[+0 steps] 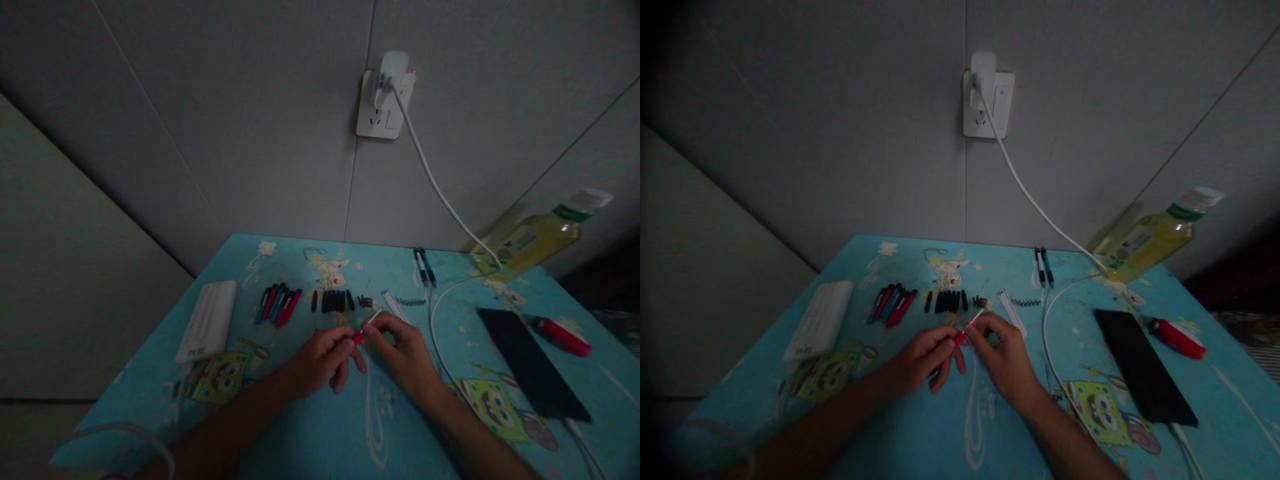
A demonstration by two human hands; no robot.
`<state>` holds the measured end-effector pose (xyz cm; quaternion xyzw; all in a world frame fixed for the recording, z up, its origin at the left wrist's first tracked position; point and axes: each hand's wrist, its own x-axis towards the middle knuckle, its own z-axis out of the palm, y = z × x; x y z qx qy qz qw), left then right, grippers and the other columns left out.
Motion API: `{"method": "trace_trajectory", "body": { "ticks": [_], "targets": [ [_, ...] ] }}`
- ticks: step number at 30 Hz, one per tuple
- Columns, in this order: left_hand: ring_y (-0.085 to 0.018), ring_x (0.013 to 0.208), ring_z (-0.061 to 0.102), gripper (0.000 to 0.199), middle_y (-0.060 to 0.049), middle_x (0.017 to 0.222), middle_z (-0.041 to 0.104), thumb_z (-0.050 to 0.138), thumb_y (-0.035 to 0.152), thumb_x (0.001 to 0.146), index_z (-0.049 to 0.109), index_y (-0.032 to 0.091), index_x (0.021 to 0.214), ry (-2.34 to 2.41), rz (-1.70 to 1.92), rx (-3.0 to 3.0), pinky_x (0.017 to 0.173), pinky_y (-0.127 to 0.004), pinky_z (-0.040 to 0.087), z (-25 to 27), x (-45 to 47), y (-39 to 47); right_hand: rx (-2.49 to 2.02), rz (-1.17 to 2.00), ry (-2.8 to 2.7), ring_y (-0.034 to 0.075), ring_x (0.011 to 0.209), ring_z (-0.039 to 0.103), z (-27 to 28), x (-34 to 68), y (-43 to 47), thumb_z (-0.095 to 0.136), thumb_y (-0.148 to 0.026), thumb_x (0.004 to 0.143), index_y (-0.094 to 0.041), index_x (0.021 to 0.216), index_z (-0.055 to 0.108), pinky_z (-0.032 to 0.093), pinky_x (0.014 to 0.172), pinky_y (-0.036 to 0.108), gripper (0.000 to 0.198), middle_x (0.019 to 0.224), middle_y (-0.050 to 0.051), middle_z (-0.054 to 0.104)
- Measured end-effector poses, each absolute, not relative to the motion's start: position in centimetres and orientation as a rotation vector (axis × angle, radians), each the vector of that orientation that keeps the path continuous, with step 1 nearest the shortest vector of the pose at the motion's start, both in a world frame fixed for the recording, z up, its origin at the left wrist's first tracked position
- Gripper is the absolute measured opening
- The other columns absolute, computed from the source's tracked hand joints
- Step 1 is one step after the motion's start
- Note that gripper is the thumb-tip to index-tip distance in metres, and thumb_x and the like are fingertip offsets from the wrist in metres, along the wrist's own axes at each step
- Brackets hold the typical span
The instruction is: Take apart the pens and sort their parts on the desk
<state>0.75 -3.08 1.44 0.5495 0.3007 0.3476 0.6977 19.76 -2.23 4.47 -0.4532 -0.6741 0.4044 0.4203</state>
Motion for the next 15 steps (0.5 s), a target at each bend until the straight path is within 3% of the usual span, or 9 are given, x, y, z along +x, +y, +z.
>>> {"method": "trace_trajectory", "body": {
  "ticks": [5, 15],
  "targets": [
    [-0.004, 0.039, 0.049, 0.032, -0.006, 0.084, 0.068, 0.041, 0.042, 0.100, 0.054, 0.013, 0.106, 0.672, 0.745, 1.210, 0.039, -0.017, 0.036, 1.59, 0.84, -2.92, -1.125, 0.890, -1.701, 0.016, 0.080, 0.059, 4.53, 19.54, -2.41, 0.059, -0.030, 0.093, -0.020, 0.080, 0.065, 0.045, 0.077, 0.027, 0.017, 0.083, 0.002, 0.065],
    [-0.011, 0.042, 0.063, 0.031, -0.011, 0.091, 0.072, 0.048, 0.045, 0.097, 0.048, 0.015, 0.107, 0.639, 0.656, 1.052, 0.036, -0.017, 0.038, 1.30, 0.78, -2.97, -1.134, 1.273, -1.653, 0.016, 0.075, 0.058, 3.83, 19.82, -1.97, 0.056, -0.040, 0.094, -0.017, 0.083, 0.067, 0.046, 0.073, 0.028, 0.027, 0.078, 0.002, 0.064]
  ]
}}
